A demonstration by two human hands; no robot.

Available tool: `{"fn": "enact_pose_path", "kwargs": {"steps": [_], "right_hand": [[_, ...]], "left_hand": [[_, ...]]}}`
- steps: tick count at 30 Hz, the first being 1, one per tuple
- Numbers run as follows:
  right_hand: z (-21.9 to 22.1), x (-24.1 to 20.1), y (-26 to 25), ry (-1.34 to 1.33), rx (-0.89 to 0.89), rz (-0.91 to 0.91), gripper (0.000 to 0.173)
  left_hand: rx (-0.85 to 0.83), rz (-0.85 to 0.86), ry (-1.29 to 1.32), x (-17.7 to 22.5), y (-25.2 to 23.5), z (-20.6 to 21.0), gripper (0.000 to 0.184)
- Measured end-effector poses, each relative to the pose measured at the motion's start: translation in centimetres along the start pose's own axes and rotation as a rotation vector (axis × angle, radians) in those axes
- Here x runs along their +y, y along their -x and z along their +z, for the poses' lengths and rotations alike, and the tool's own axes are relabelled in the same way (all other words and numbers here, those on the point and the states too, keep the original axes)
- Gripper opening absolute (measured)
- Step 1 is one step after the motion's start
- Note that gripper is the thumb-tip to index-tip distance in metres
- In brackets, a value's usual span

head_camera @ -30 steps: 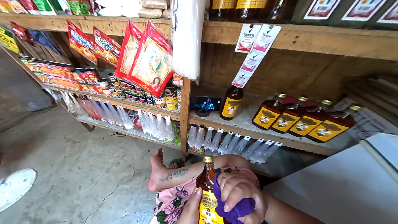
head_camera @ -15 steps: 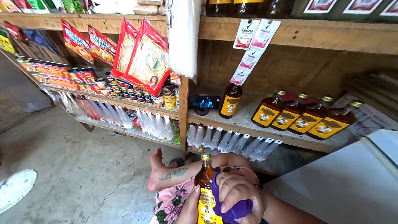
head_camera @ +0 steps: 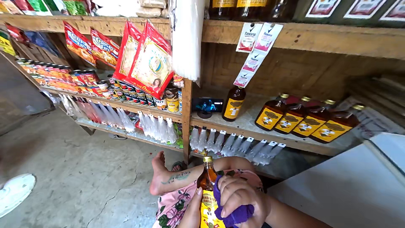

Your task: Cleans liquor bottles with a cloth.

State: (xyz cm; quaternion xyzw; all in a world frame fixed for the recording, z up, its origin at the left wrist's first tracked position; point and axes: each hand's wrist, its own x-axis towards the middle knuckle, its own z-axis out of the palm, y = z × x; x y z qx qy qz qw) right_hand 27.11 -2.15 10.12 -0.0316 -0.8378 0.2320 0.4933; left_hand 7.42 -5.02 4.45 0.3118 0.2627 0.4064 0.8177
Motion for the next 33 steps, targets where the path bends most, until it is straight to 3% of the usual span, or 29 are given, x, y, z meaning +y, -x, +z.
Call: {"fn": "enact_pose_path", "kwargs": {"steps": [13,19,24,29,33], "right_hand": [[0.5,-0.1,0.3,0.133,-0.143,-0.010,0.022],[0.6,-0.2,0.5,0.353,-0.217,-0.014,0.026],[0.5,0.5,0.9,0.387,-0.120,0.050,0.027],[-0.6,2.3,0.8,0.139,0.045,0.202,0.029],[-0.9,3.2,0.1,0.066,0.045,0.215,0.031]], "left_hand": [[-0.004,-0.021,0.038,0.2,-0.4,-0.1,0.059],[0.000,-0.036,0.019,0.2,-0.5,-0.1,0.061],[0.000,-0.042,-0.006,0.2,-0.4,-0.1,0.061],[0.001,-0.036,-0.021,0.3,-0.1,0.1,0.056],[0.034,-0.029,-0.007,0.4,0.2,0.1,0.059]]}}
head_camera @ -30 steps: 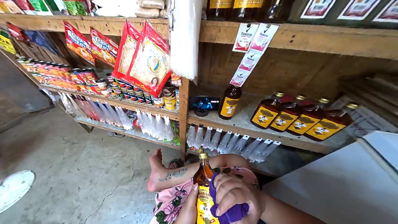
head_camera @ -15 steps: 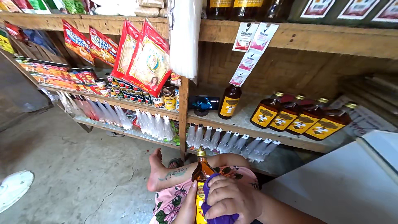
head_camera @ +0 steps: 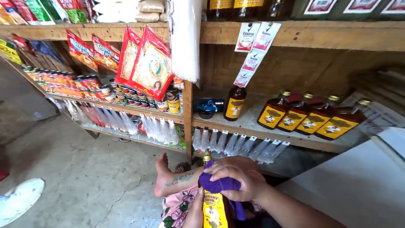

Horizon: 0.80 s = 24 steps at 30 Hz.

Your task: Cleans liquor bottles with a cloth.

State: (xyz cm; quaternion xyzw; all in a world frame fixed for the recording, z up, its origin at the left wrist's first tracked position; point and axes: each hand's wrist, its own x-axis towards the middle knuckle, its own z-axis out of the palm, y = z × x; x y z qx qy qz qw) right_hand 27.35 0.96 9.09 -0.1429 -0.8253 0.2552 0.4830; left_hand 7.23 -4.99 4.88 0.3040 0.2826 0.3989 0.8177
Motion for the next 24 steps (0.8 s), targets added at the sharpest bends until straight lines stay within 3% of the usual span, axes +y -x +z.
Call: {"fn": "enact_pose_path", "kwargs": {"steps": [15,24], "right_hand": [[0.5,-2.6,0.8,0.179,-0.187,-0.140,0.029],[1.2,-2.7,1.4,0.278,-0.233,-0.163,0.028]], "left_hand": [[-0.047,-0.056,-0.037,-0.6,-0.8,-0.1,0.058],[0.041,-0.046,-0.059,-0.1,-0.6,0.3,0.057]]}}
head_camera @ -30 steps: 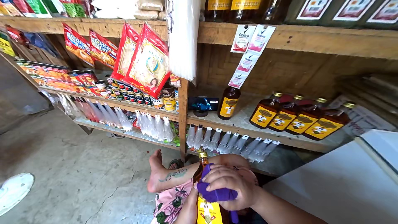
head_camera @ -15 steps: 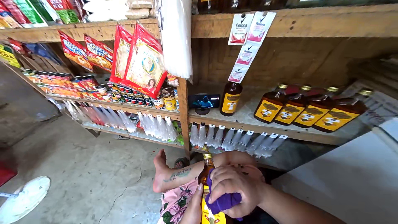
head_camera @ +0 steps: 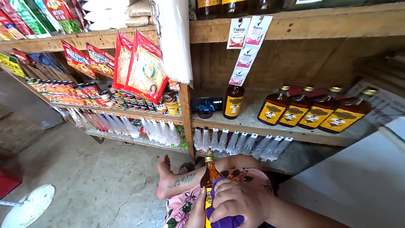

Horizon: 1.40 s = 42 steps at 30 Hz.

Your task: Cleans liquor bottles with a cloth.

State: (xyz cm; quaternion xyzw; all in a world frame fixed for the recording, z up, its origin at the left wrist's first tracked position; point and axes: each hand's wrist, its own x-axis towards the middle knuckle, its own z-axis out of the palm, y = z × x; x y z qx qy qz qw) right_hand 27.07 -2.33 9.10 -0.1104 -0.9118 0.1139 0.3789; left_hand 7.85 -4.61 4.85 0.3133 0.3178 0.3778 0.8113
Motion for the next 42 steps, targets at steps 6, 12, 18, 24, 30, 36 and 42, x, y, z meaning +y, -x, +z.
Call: {"fn": "enact_pose_path", "kwargs": {"steps": [6,12,18,24,30,36,42], "right_hand": [[0.5,0.8,0.5,-0.039,0.098,0.048,0.028],[0.9,1.6,0.5,-0.178,0.183,0.156,0.031],[0.9,1.4,0.0,-0.242,0.199,0.324,0.039],[0.8,1.1,0.1,-0.315,0.175,0.460,0.052],[0.9,0.7,0.1,-0.387,0.208,0.497,0.057],[1.4,0.6,0.0,-0.387,0.272,0.498,0.059],[1.9,0.3,0.1,-0.205,0.346,0.582,0.053]], "left_hand": [[-0.032,0.044,0.082,0.0,0.0,-0.2,0.058],[-0.069,0.055,0.141,-0.2,0.0,-0.7,0.059],[0.030,0.065,0.144,0.0,0.1,-0.3,0.059],[0.090,0.059,0.181,-0.1,-0.2,-0.2,0.064],[0.056,0.111,0.190,-0.4,-0.2,-0.5,0.060],[0.058,0.149,0.187,-0.3,0.1,-0.4,0.058],[0.070,0.176,0.212,-0.3,0.1,-0.5,0.058]]}}
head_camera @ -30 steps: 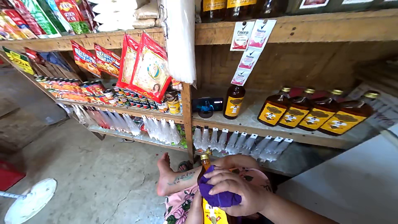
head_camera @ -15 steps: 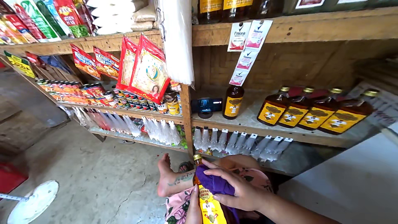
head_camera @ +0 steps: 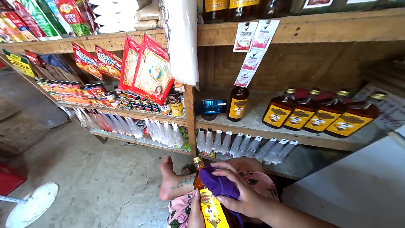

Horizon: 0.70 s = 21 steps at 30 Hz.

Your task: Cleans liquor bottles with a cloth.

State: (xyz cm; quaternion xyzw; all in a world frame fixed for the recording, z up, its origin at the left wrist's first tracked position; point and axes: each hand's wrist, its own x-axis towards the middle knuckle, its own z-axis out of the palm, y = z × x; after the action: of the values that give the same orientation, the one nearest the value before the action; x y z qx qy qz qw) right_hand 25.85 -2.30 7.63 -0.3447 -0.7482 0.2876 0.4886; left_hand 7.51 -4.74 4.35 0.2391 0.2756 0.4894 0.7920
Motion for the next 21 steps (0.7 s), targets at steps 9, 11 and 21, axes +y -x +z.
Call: {"fn": "enact_pose_path", "kwargs": {"steps": [9,11,21], "right_hand": [[0.1,-0.8,0.0,0.098,0.056,0.091,0.052],[-0.2,-1.4,-0.1,0.075,0.005,0.235,0.056],[-0.4,-2.0,0.1,-0.153,0.107,0.218,0.050]], "left_hand": [[0.061,0.047,0.032,0.0,-0.1,0.0,0.061],[0.055,0.075,0.024,-0.1,-0.1,0.0,0.062],[-0.012,0.154,-0.161,-0.9,0.5,-0.5,0.080]]}}
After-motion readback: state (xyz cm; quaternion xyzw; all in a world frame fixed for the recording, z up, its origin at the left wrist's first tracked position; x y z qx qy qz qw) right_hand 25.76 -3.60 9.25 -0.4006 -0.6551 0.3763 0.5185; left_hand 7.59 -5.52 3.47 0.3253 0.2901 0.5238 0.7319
